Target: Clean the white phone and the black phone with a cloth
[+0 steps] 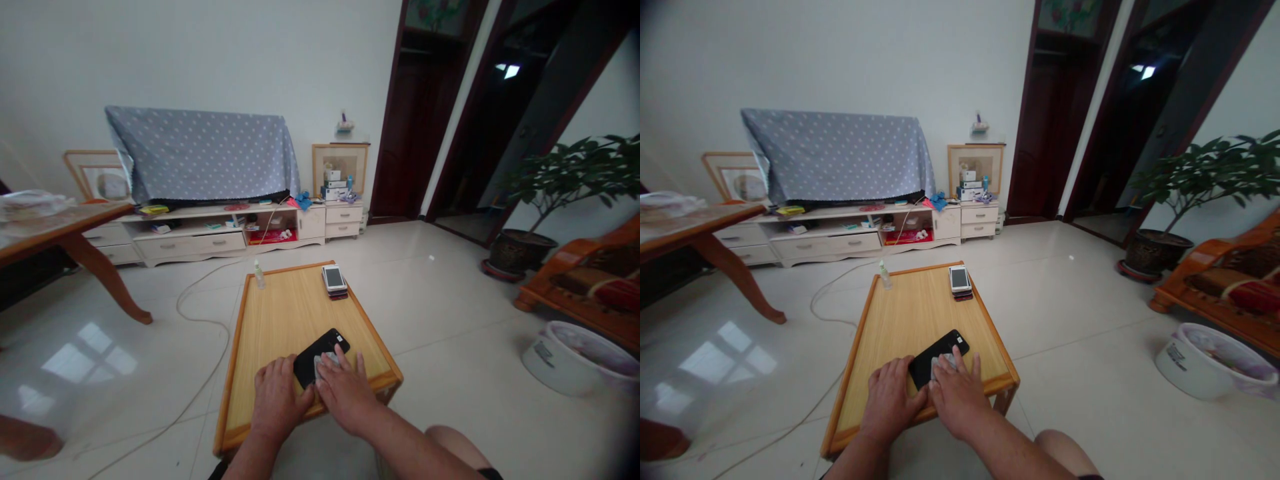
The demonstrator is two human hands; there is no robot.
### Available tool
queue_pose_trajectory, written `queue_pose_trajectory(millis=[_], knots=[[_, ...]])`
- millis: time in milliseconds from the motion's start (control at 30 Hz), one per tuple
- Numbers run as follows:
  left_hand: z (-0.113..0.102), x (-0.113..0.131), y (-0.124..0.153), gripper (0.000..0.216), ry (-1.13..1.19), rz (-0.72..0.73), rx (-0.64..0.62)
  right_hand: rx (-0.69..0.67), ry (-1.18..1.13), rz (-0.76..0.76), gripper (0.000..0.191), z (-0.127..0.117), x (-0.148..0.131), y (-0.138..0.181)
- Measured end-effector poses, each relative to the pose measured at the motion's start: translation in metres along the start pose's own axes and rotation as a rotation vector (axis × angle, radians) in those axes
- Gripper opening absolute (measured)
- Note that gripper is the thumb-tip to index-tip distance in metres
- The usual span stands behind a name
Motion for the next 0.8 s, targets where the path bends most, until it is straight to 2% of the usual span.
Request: queue_pose_trajectory(millis=[167,233,400,600,800], knots=[[-0.001,0.001,-0.001,0.054,-0.007,-0.004,-0.019,-0.010,0.117,0.235,0.054,-0.018,0.032,-0.016],[-0.002,0.001,-0.001,0.054,-0.004,-0.008,-0.027,-0.013,0.124,0.225,0.054,-0.017,0.034,-0.014],[-0.001,0.001,-0.001,0.054,-0.015,-0.014,-0.041,-0.042,0.025,0.042,0.053,-0.005,0.023,0.003],[-0.007,0.005,-0.001,0.054,-0.034,-0.006,-0.068,-0.056,0.075,0.235,0.054,-0.015,0.048,-0.011],[-0.015,0.011,0.000,0.050,-0.024,0.003,-0.033,-0.063,0.106,0.220,0.059,-0.003,0.043,-0.005]])
Point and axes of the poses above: each hand's wrist, its own y-axis away from the middle knuckle, its own z-axis out of the palm, x = y × z, the point moved 2 cm from there along -y, towards the middle knuckle, and after that the axes turned 8 degrees about x, right-handed, at the moved point
